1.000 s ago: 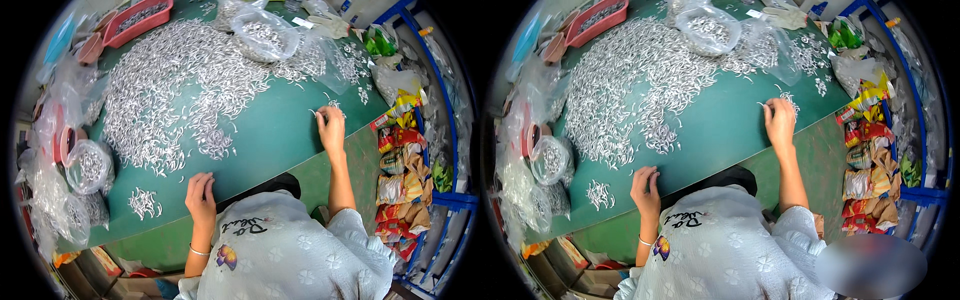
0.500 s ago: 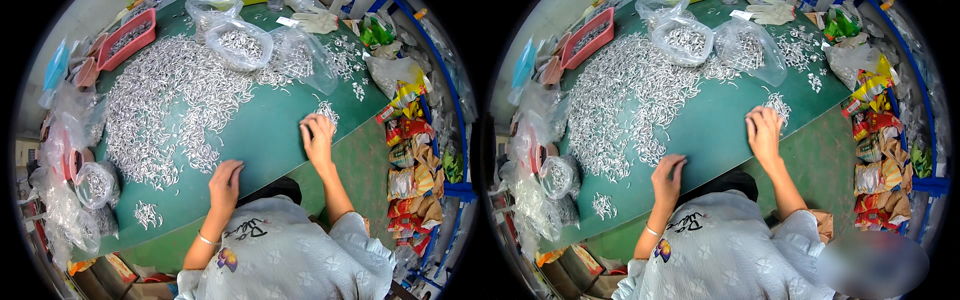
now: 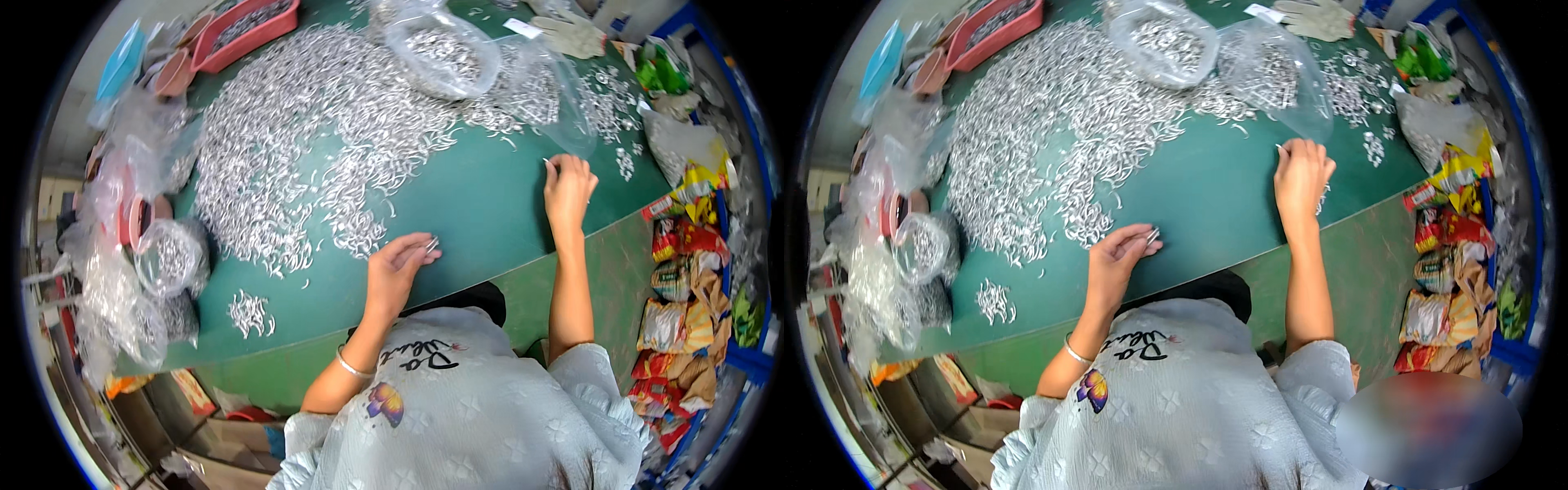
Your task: The person sorts through a large pile of small curved metal components on a table by hand, picking them up individually and placing them into plastic bags before spreading the remaining parts across the table surface.
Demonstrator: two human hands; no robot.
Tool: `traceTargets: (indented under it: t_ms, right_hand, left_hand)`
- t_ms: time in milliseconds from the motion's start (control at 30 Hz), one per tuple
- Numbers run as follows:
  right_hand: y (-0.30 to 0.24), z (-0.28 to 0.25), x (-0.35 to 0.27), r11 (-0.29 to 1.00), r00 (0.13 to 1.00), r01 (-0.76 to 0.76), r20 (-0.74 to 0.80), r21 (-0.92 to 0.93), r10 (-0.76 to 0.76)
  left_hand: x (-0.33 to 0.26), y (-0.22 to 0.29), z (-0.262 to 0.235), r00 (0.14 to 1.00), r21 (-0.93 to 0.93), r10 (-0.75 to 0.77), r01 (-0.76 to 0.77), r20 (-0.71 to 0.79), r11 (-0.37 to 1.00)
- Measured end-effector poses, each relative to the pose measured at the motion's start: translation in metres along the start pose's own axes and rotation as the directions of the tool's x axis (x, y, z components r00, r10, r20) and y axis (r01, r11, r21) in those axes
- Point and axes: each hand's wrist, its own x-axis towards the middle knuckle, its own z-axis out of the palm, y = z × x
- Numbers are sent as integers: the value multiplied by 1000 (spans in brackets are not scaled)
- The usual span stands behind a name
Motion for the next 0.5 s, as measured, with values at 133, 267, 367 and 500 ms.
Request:
traceTargets:
  t_ms: [133,267,367,500]
  right_hand:
    - [-6,-28,-16,996,997,-23,73,89,17]
    - [7,-49,-22,913,984,-167,117,373,132]
    - [-4,-60,-39,863,941,-230,329,450,79]
    - [12,-55,-42,887,976,-213,134,411,172]
  left_hand:
    - [2,-2,2,999,-133,-47,47,5,990]
    - [3,-2,7,995,-169,-99,102,28,980]
    - [2,-4,10,993,-173,-119,121,24,978]
    - [2,-6,13,986,-158,-162,164,28,974]
